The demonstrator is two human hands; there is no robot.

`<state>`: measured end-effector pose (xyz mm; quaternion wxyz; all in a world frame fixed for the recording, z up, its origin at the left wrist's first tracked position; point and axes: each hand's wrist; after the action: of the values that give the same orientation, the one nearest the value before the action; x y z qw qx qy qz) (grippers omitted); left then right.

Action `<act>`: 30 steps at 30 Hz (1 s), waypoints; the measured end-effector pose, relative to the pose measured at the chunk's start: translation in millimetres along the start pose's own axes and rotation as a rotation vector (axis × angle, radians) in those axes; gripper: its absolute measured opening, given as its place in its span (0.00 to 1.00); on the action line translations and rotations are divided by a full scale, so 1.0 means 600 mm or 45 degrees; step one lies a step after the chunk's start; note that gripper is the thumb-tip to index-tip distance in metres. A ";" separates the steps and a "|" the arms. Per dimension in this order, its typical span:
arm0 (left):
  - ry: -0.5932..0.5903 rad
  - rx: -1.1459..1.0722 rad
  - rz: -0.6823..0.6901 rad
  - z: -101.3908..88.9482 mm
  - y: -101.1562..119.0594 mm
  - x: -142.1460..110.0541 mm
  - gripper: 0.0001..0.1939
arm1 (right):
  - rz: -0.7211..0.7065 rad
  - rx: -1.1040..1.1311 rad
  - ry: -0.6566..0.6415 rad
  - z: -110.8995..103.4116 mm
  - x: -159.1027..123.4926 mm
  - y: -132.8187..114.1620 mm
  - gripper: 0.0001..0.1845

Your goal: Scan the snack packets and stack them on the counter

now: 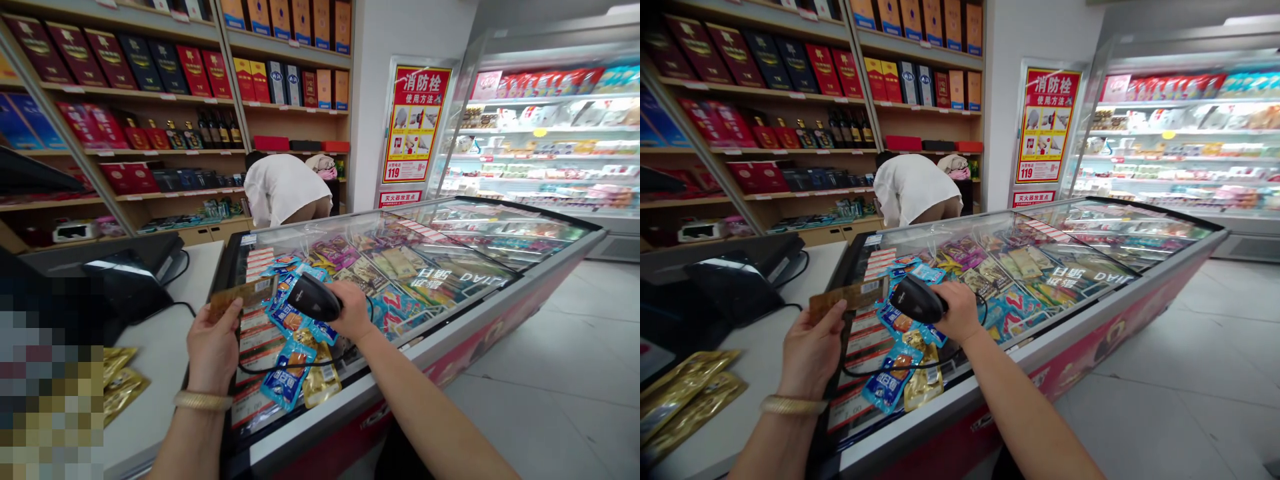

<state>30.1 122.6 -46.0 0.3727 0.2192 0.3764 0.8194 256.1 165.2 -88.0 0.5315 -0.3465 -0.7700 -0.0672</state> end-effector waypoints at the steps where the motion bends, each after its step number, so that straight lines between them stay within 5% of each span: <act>1: 0.011 -0.011 0.063 -0.002 0.000 0.000 0.12 | 0.009 -0.006 -0.018 0.000 0.000 0.000 0.13; 9: 0.065 0.092 0.116 -0.003 -0.007 -0.002 0.11 | -0.041 0.008 -0.135 0.000 -0.004 0.002 0.14; 14: 0.027 0.138 -0.069 -0.002 -0.009 -0.002 0.09 | -0.137 -0.003 -0.312 -0.003 -0.003 -0.005 0.15; 20: 0.008 0.193 -0.069 -0.001 -0.004 -0.001 0.08 | -0.189 -0.077 -0.452 0.001 -0.006 -0.007 0.15; 30: -0.022 0.232 -0.062 -0.006 -0.010 0.000 0.10 | -0.178 -0.113 -0.527 0.003 -0.005 -0.007 0.16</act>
<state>30.5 123.4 -52.8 0.3744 0.2502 0.4514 0.7704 252.9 161.3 -90.1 0.3405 -0.3216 -0.8811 -0.0651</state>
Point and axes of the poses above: each hand's wrist, its own x-axis towards the middle knuckle, its own z-axis out of the palm, y = z × x, and after that the axes turned 4 degrees about -x, right-handed
